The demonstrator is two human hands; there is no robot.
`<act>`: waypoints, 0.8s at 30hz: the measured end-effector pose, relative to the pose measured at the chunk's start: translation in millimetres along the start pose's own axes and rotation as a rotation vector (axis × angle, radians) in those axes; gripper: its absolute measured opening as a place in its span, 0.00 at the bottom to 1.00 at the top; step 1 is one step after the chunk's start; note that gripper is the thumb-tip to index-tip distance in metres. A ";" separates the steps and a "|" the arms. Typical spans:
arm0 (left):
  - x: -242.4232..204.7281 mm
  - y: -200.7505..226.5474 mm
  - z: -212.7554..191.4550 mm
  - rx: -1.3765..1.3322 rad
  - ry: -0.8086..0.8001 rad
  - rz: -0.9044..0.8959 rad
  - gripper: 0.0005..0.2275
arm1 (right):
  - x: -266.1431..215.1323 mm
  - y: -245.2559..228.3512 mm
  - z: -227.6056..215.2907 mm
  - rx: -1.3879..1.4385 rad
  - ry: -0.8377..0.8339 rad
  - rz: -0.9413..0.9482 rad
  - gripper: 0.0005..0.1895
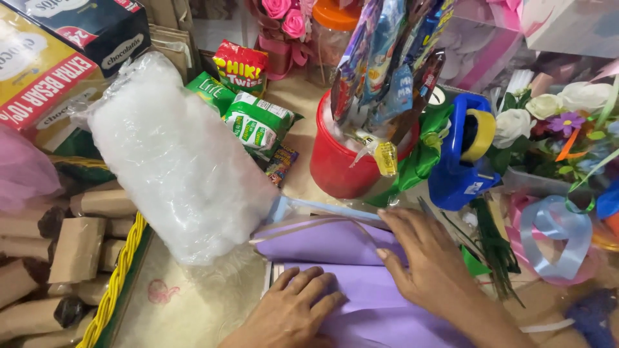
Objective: Folding and shaping purple wrapping paper into decorative pleats for a gift or bouquet arrangement.
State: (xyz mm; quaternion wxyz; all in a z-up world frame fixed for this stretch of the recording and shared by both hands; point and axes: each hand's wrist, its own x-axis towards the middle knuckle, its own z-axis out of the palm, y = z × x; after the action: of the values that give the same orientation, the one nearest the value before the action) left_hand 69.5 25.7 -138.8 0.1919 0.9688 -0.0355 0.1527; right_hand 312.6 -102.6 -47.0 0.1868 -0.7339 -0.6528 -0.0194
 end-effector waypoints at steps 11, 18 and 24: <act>7.9 10.9 -42.9 0.222 0.390 0.002 0.17 | -13.4 -7.9 3.4 0.138 -0.155 -0.245 0.13; -9.0 7.5 -6.7 0.089 0.154 -0.064 0.31 | -17.3 -12.7 -8.7 0.302 -0.266 -0.181 0.14; -17.0 8.2 2.2 0.076 0.132 -0.019 0.24 | -0.5 6.2 7.9 0.051 -0.127 0.001 0.24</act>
State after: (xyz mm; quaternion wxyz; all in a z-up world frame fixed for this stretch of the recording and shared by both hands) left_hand 52.9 17.5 -143.1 0.1581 0.9636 -0.0079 0.2157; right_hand 316.8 -101.2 -56.0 0.1637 -0.7291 -0.6631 0.0438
